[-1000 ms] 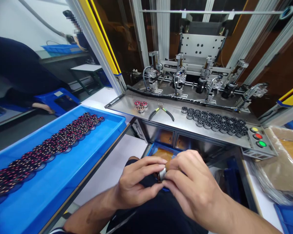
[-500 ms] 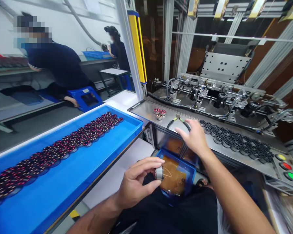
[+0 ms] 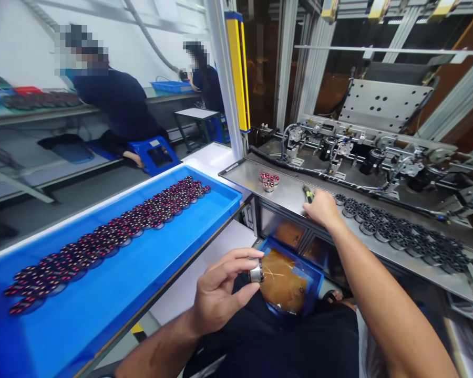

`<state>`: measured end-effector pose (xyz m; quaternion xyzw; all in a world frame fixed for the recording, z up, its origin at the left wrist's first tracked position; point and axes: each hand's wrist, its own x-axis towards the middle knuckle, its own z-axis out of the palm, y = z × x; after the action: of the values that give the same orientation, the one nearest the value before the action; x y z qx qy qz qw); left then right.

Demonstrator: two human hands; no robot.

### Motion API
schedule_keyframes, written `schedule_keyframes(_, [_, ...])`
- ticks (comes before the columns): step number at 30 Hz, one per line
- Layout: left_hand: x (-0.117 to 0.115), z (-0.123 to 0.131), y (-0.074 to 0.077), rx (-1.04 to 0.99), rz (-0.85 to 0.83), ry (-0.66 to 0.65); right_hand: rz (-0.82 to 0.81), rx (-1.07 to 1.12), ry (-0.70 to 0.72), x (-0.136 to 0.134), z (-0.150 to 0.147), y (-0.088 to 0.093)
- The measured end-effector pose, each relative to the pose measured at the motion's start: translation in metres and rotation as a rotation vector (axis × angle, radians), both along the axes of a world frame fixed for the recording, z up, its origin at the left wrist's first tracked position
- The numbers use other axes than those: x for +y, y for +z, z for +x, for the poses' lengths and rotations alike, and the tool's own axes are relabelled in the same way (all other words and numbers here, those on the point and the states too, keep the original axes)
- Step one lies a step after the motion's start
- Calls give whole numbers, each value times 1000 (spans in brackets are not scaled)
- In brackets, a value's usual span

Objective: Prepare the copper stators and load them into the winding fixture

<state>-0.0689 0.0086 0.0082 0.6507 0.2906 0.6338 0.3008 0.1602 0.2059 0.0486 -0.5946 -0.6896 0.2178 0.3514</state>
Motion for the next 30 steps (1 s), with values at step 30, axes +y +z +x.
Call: schedule_keyframes(30, [6,54,8,-167,-332,-266,127,236,272,-268,30,-80])
